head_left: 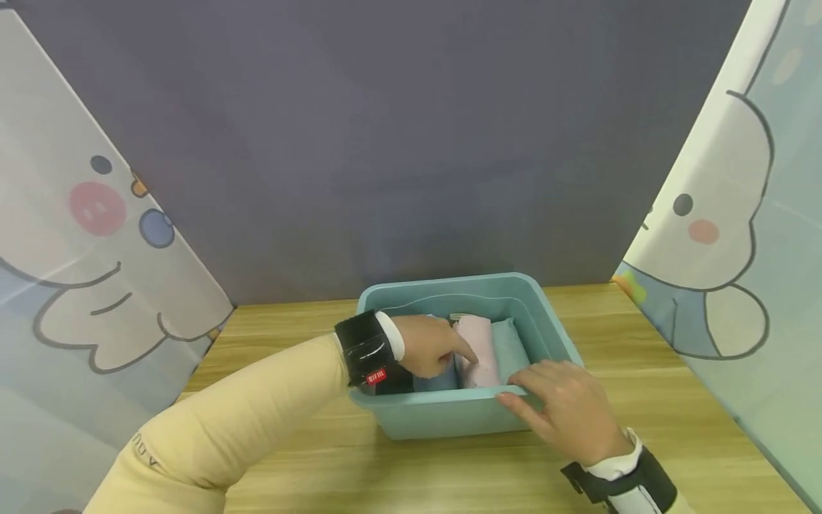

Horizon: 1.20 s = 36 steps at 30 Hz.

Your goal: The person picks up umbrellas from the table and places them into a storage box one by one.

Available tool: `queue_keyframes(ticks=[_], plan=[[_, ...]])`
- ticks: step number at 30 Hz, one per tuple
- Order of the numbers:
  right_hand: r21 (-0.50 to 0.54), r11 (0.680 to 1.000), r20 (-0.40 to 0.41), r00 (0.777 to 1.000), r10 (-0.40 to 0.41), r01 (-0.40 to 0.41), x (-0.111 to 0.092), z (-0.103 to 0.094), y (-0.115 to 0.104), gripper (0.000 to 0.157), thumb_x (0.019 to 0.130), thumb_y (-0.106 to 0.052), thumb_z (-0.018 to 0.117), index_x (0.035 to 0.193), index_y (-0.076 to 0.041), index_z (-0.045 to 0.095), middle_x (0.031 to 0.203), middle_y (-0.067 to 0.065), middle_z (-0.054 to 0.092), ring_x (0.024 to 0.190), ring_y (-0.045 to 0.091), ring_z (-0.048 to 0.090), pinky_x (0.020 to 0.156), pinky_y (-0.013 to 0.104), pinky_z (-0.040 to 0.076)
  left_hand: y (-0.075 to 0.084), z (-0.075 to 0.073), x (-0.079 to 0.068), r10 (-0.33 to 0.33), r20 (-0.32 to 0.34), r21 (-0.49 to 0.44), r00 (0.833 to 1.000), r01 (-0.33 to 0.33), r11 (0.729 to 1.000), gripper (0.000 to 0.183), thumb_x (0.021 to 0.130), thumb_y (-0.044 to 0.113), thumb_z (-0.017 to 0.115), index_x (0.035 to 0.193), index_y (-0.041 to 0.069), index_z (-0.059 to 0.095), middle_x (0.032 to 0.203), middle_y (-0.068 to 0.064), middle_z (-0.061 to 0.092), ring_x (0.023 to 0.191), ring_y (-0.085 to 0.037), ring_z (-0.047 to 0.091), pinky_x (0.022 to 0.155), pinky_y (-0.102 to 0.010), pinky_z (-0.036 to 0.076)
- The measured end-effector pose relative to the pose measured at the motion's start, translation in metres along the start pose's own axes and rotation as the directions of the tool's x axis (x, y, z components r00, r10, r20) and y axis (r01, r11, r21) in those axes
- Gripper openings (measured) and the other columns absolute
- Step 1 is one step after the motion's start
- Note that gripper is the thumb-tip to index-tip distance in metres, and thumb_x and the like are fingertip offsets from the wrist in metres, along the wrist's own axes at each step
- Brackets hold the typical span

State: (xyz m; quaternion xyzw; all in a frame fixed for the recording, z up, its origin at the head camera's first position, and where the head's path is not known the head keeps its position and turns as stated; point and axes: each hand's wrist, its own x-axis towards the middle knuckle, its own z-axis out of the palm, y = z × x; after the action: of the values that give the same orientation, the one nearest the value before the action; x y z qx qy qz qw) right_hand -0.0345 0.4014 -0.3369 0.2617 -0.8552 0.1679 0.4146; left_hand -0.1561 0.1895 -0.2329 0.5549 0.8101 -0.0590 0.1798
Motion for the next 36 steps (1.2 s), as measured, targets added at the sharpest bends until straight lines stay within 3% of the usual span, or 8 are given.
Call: queue_keyframes(ticks=[4, 7, 16, 22, 26, 31, 33, 36], plan=[[-0.001, 1.0, -0.019, 1.0, -0.014, 0.014, 0.0, 0.001, 0.0, 0.032, 0.089, -0.051, 0.062, 0.08, -0.021, 0.069, 0.069, -0.012, 0.061, 0.06, 0.008, 0.056, 0.054, 0.033, 0.046, -0.017, -0.006, -0.026, 0.003, -0.149, 0.0, 0.989, -0.003, 1.0, 0.042, 0.092, 0.006, 0.052, 0.13, 0.018, 0.061, 0.06, 0.01, 0.043, 0.053, -0.002, 0.035, 0.057, -0.02, 0.038], [0.005, 1.0, -0.033, 0.999, -0.025, 0.025, 0.0, 0.001, 0.001, 0.032, 0.089, -0.051, 0.062, 0.08, -0.021, 0.069, 0.069, -0.011, 0.062, 0.06, 0.009, 0.056, 0.055, 0.033, 0.046, -0.031, -0.011, -0.05, -0.046, -0.29, -0.026, 0.956, 0.04, 0.999, 0.037, 0.091, 0.006, 0.053, 0.125, 0.016, 0.064, 0.064, 0.008, 0.052, 0.055, -0.003, 0.04, 0.059, -0.022, 0.041], [0.018, 0.998, -0.065, 0.996, -0.063, 0.064, -0.004, -0.001, 0.017, 0.032, 0.091, -0.05, 0.059, 0.08, -0.022, 0.069, 0.071, -0.015, 0.062, 0.06, 0.005, 0.055, 0.055, 0.03, 0.044, -0.082, 0.004, -0.107, -0.256, -0.601, -0.139, 0.757, 0.216, 0.966, 0.031, 0.088, 0.004, 0.057, 0.116, 0.011, 0.068, 0.076, 0.01, 0.063, 0.06, -0.004, 0.052, 0.06, -0.026, 0.046], [0.007, 0.998, -0.076, 0.995, -0.062, 0.063, -0.016, -0.016, 0.031, 0.035, 0.093, -0.049, 0.057, 0.08, -0.019, 0.07, 0.072, -0.013, 0.063, 0.06, 0.005, 0.056, 0.055, 0.028, 0.044, -0.097, 0.023, -0.099, -0.415, -0.617, -0.274, 0.668, 0.312, 0.91, 0.037, 0.09, 0.012, 0.062, 0.126, 0.007, 0.06, 0.08, 0.003, 0.064, 0.064, -0.009, 0.056, 0.061, -0.03, 0.048], [-0.01, 0.998, -0.077, 0.995, -0.064, 0.064, -0.024, -0.026, 0.039, 0.037, 0.093, -0.049, 0.057, 0.081, -0.018, 0.071, 0.072, -0.011, 0.064, 0.059, 0.007, 0.057, 0.055, 0.028, 0.045, -0.1, 0.042, -0.074, -0.561, -0.577, -0.395, 0.594, 0.398, 0.828, 0.047, 0.091, 0.026, 0.065, 0.132, 0.006, 0.055, 0.101, -0.01, 0.066, 0.086, -0.023, 0.063, 0.074, -0.04, 0.051], [-0.023, 0.998, -0.092, 0.994, -0.061, 0.059, -0.033, -0.036, 0.044, 0.039, 0.093, -0.049, 0.056, 0.081, -0.016, 0.072, 0.071, -0.009, 0.065, 0.056, 0.006, 0.056, 0.053, 0.027, 0.045, -0.108, 0.08, -0.029, -0.756, -0.432, -0.594, 0.491, 0.476, 0.649, 0.065, 0.091, 0.049, 0.057, 0.13, -0.004, 0.053, 0.114, -0.022, 0.064, 0.103, -0.036, 0.062, 0.082, -0.048, 0.051], [-0.03, 0.998, -0.094, 0.994, -0.056, 0.054, -0.035, -0.04, 0.045, 0.039, 0.093, -0.049, 0.056, 0.08, -0.016, 0.072, 0.071, -0.009, 0.065, 0.055, 0.006, 0.055, 0.053, 0.027, 0.044, -0.113, 0.096, -0.012, -0.809, -0.352, -0.67, 0.472, 0.476, 0.569, 0.072, 0.091, 0.053, 0.055, 0.128, -0.008, 0.052, 0.116, -0.025, 0.062, 0.105, -0.039, 0.06, 0.084, -0.049, 0.05], [-0.05, 0.998, -0.087, 0.995, -0.048, 0.044, -0.034, -0.042, 0.045, 0.039, 0.093, -0.051, 0.056, 0.081, -0.017, 0.072, 0.071, -0.009, 0.066, 0.055, 0.006, 0.055, 0.053, 0.028, 0.045, -0.12, 0.115, 0.008, -0.845, -0.276, -0.722, 0.459, 0.482, 0.497, 0.07, 0.089, 0.053, 0.057, 0.116, -0.011, 0.059, 0.112, -0.026, 0.063, 0.1, -0.04, 0.061, 0.081, -0.048, 0.051]])
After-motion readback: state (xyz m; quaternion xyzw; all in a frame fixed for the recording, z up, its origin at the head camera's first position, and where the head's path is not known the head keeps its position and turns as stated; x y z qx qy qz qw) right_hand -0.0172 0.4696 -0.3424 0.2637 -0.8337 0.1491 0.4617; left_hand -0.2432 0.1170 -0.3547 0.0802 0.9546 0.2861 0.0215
